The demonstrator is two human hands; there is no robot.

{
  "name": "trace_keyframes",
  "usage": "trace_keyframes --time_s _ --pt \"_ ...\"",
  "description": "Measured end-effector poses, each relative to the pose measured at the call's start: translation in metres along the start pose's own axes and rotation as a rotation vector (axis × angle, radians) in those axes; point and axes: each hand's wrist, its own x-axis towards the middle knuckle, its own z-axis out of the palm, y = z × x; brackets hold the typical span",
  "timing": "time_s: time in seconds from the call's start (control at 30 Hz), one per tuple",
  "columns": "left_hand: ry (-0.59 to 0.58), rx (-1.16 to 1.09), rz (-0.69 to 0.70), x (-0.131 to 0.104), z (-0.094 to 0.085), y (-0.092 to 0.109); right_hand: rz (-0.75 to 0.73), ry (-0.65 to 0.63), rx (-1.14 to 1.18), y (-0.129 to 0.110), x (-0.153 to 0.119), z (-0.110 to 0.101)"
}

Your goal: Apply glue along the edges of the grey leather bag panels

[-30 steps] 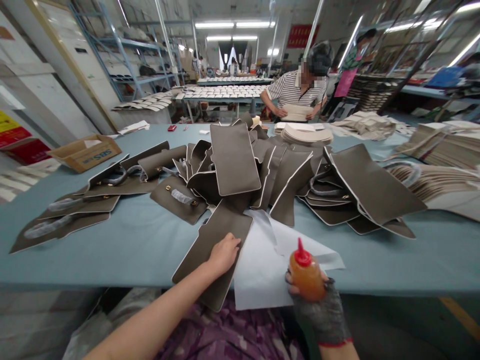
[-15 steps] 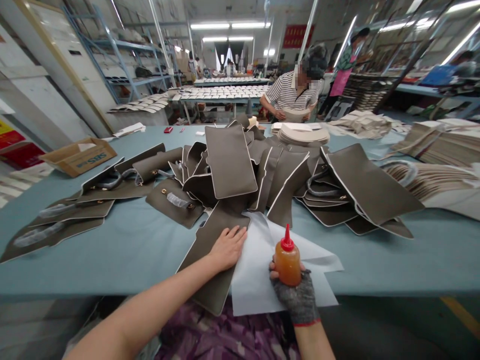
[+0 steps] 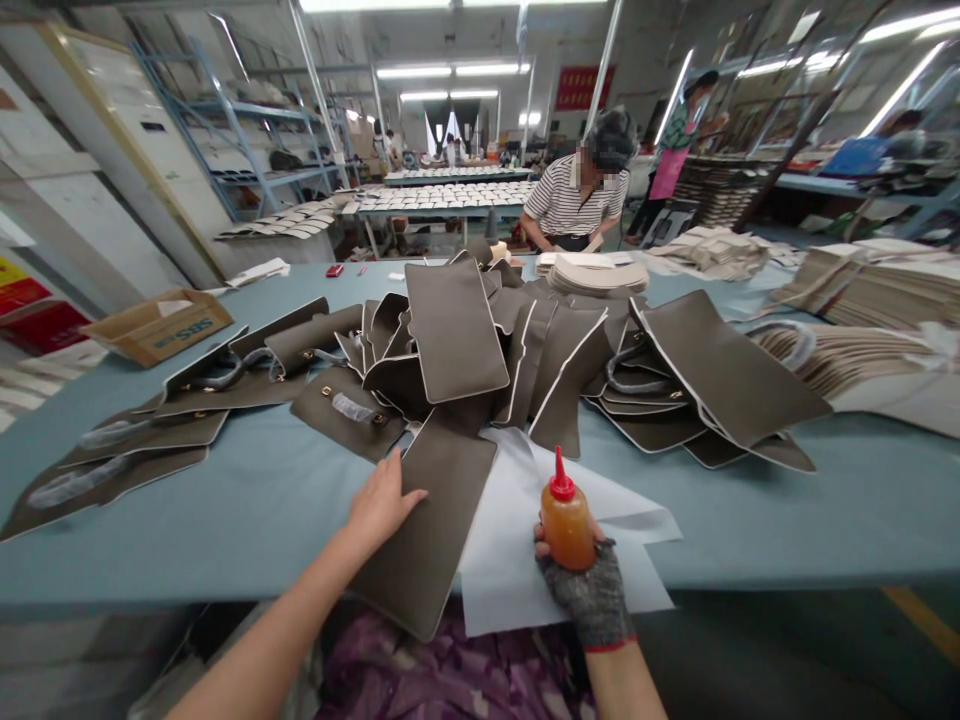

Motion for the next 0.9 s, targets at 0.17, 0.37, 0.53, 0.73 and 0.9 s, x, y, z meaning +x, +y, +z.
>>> trace_keyframes --time_s 0.17,0.37,0.53,0.73,0.9 --pt "-0.036 -0.003 0.08 -0.01 -0.021 0.008 0.028 0.006 0.03 0.0 0.001 0.0" --pt "-0.043 0.163 0.263 -0.034 -0.018 0.066 0.019 -0.005 0.039 0.0 0.002 -0.002" --pt "-0.062 0.187 0.31 -0.05 0.013 0.096 -0.006 -0.059 -0.002 0.002 0.005 -0.004" --pt "-0.085 0.199 0.309 -0.055 0.025 0.098 -0.046 -0.046 -0.018 0.0 0.006 -0.007" --pt "-0.119 0.158 0.28 -0.053 0.029 0.096 -0.056 -0.056 0.018 0.008 -0.001 0.001"
